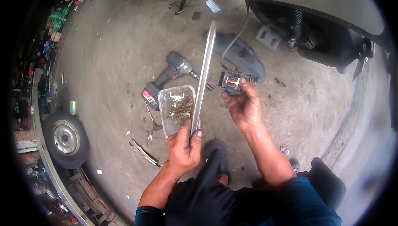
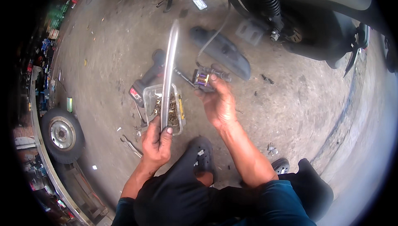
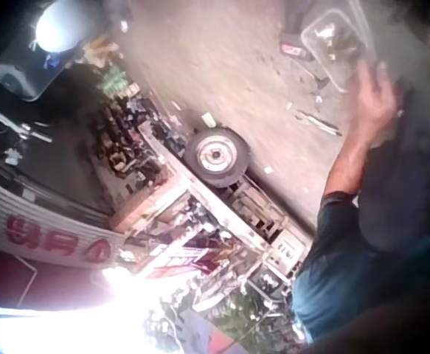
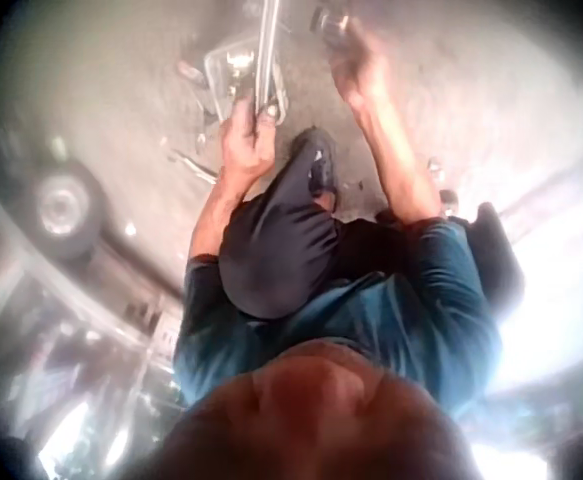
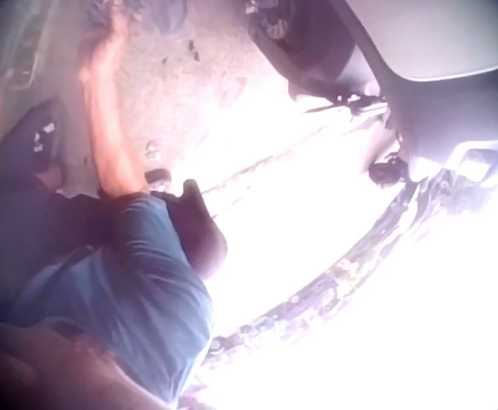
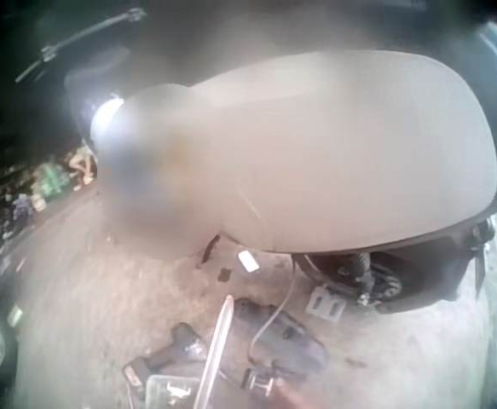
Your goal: The person assembles a brake caliper by attaching clips to brake pads, inserting the brake pads into the caliper, and pressing the components into place with a metal bar and by hand.
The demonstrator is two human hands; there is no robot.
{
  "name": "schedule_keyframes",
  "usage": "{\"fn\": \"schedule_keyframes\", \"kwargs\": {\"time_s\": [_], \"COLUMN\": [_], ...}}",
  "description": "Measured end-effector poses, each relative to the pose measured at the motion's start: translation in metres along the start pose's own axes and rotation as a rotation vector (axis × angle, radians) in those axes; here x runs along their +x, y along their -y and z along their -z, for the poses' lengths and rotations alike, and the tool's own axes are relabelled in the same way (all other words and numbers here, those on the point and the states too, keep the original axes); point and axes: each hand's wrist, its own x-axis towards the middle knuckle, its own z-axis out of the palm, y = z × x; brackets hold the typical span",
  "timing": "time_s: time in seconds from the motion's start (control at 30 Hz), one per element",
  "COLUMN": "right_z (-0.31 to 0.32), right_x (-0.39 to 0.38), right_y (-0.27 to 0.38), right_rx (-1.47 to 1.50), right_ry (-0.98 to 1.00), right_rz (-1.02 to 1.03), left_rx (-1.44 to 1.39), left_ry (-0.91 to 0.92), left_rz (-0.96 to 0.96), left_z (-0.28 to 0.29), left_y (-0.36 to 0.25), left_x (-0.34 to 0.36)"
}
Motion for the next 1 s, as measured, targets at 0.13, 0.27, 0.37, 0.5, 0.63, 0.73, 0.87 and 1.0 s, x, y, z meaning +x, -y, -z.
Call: {"fn": "schedule_keyframes", "kwargs": {"time_s": [0.13,0.27,0.37,0.5,0.63,0.73,0.87,1.0], "right_z": [-0.006,0.0,-0.006,-0.002,-0.005,-0.009,0.007,0.0], "right_x": [-0.003,0.001,-0.005,-0.001,0.001,-0.006,0.001,0.0], "right_y": [0.001,-0.002,-0.002,0.0,0.001,-0.001,-0.001,0.0], "right_rx": [-0.016,-0.031,-0.008,0.033,-0.003,0.002,-0.011,-0.038], "right_ry": [0.02,0.08,0.03,0.059,0.062,0.095,0.105,0.093], "right_rz": [0.015,-0.007,0.026,0.019,0.025,0.003,0.009,0.011], "left_rx": [-0.01,0.118,0.049,0.132,0.041,0.191,0.068,0.08], "left_ry": [-0.094,0.145,-0.164,0.178,-0.161,0.172,-0.053,-0.001], "left_rz": [-0.118,-0.029,-0.265,0.111,-0.203,-0.067,-0.131,-0.109], "left_z": [-0.002,-0.008,-0.004,-0.003,0.002,-0.003,-0.003,-0.007], "left_y": [-0.018,-0.007,-0.008,0.004,-0.006,0.001,-0.006,-0.002], "left_x": [0.008,0.003,-0.001,-0.004,-0.004,-0.013,-0.011,-0.012]}}
